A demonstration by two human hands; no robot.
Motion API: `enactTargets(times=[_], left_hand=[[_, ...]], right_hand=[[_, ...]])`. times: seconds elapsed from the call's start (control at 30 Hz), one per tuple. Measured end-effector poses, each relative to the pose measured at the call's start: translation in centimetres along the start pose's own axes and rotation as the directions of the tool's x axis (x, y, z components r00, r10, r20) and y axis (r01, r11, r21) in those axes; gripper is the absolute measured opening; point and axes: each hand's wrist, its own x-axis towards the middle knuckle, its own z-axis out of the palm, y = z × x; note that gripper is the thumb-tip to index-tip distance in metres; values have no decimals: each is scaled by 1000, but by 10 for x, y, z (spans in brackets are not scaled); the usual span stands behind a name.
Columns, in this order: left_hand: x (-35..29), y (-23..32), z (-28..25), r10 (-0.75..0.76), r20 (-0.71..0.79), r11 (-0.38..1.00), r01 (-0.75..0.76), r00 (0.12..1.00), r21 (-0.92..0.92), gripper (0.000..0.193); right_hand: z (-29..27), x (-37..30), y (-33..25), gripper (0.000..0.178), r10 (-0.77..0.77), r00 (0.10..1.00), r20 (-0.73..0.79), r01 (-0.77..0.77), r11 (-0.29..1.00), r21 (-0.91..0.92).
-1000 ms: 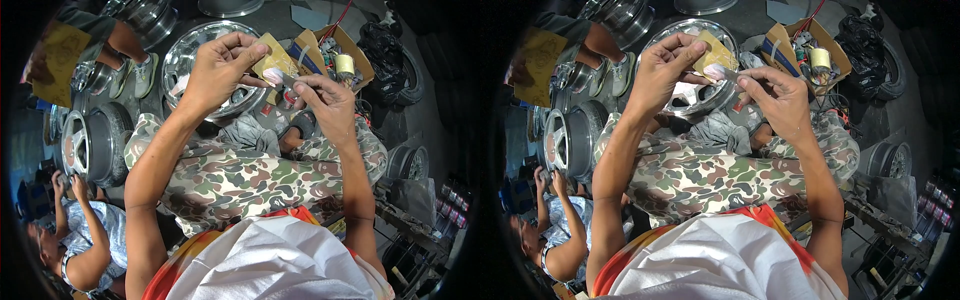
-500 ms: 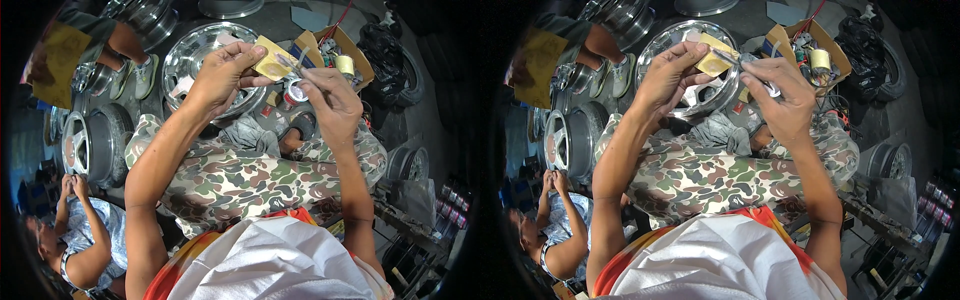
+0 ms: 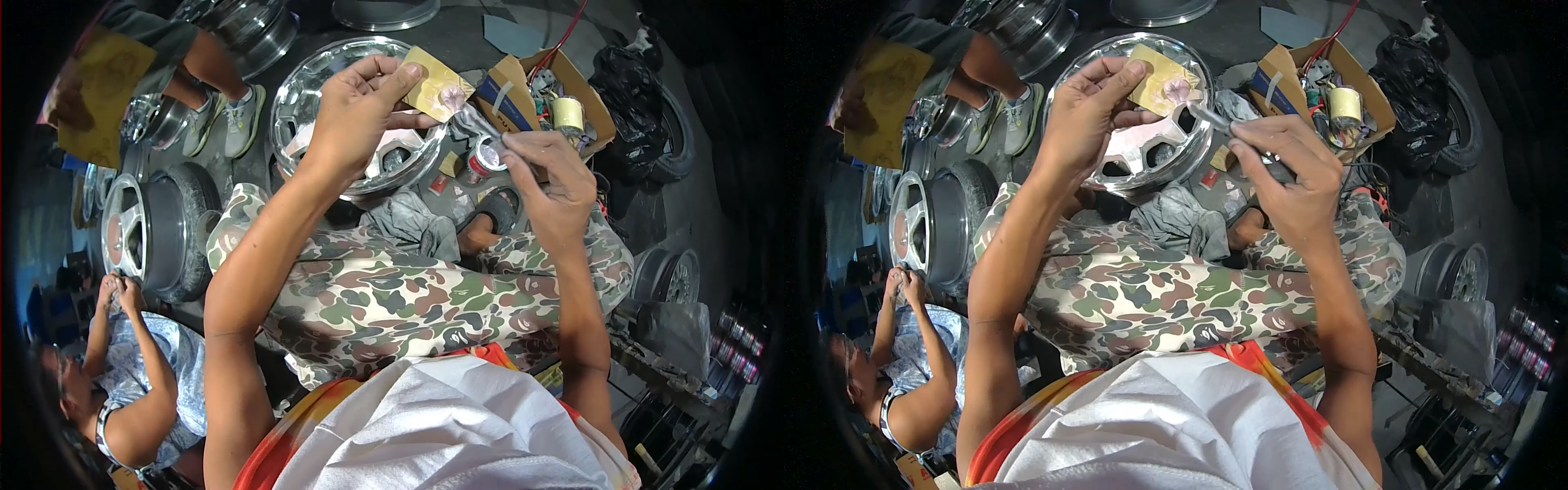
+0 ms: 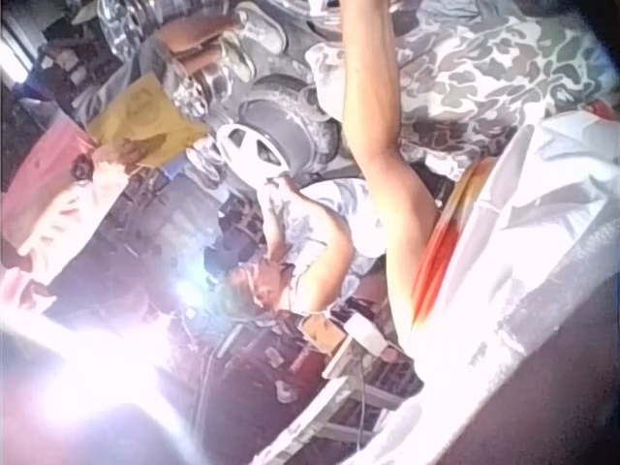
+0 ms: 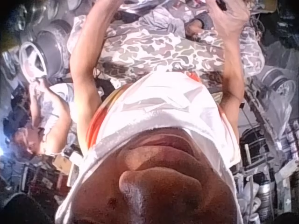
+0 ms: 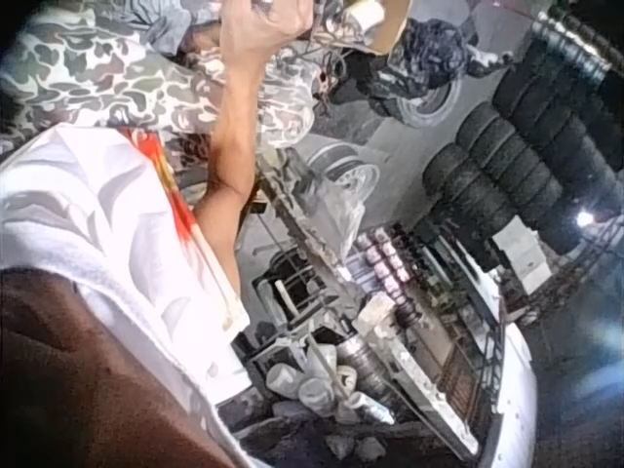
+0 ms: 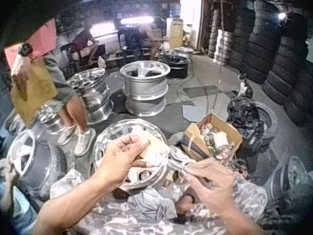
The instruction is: Sanding and applying body filler to car rims for refurbishment.
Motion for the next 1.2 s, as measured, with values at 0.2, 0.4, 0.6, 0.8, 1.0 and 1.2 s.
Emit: enactTargets(times=[0.2,0.4,0.6,0.8,1.0,1.2], left_hand=[[-8,2,15,208,15,967,-208,978,147,19],[-7,4,15,220,47,962,-224,974,158,20],[-8,5,15,196,68,966,-205,978,158,25],[-11,5,19,120,80,981,-131,989,145,25],[-12,5,18,78,92,981,-93,993,173,25],[-11,5,16,121,60,967,-132,991,220,22]], right_hand=[[6,9,-10,17,68,997,-40,-65,995,80],[2,9,-5,17,136,990,-49,-128,983,133],[2,4,2,16,158,985,-62,-138,957,257],[8,1,-1,16,372,928,-8,-332,838,433],[10,-1,-2,16,385,912,137,-400,773,493],[9,-4,-5,16,403,887,226,-462,739,491]])
